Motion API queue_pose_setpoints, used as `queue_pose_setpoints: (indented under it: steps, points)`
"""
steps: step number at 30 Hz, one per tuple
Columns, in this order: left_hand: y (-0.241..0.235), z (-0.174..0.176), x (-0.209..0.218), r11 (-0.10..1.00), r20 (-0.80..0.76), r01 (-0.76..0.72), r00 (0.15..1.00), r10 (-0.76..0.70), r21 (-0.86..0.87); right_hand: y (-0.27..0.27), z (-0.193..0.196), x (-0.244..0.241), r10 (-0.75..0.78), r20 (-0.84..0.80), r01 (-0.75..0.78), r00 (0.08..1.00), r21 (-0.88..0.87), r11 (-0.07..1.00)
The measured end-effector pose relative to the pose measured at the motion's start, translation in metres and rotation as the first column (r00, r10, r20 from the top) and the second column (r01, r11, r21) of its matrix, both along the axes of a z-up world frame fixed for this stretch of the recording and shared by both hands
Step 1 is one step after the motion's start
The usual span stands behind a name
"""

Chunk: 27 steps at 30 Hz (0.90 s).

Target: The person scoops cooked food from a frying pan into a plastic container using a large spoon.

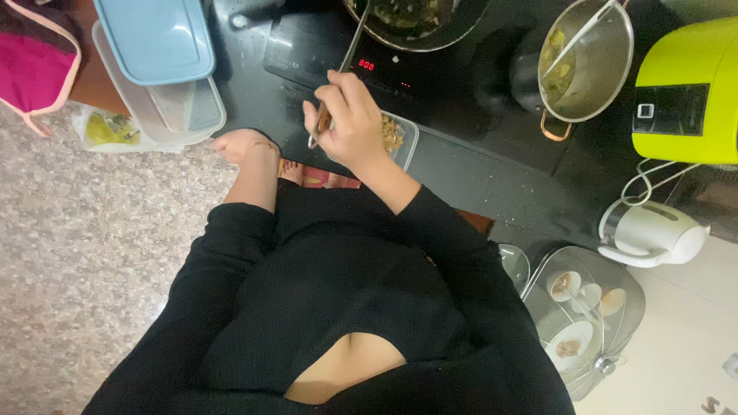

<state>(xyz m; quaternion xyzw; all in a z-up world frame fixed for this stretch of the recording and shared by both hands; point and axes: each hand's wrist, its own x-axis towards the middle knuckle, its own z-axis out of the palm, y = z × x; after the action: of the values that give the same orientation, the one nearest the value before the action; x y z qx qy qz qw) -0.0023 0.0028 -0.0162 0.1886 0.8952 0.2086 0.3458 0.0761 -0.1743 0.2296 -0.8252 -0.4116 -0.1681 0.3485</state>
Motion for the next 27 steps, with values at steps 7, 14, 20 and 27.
queue_pose_setpoints:
  steps: [7,14,20,27]
  points:
    - [-0.007,0.075,0.008,0.992,0.223,-0.103,0.968,0.117,-0.073,-0.004,-0.006,0.003,0.005,0.009,-0.006,1.000,0.034,0.999]
    - [-0.006,0.071,0.013,0.989,0.226,-0.131,0.963,0.143,-0.069,0.001,-0.004,0.002,-0.045,-0.045,0.049,0.998,0.080,0.996]
    - [-0.002,0.061,0.017,0.964,0.219,-0.244,0.940,0.263,-0.107,0.004,0.005,0.031,-0.100,-0.187,0.143,0.977,0.237,0.961]
    - [-0.007,0.061,0.014,0.988,0.241,-0.151,0.958,0.154,-0.028,-0.023,0.030,0.056,-0.021,-0.464,0.360,0.885,0.657,0.662]
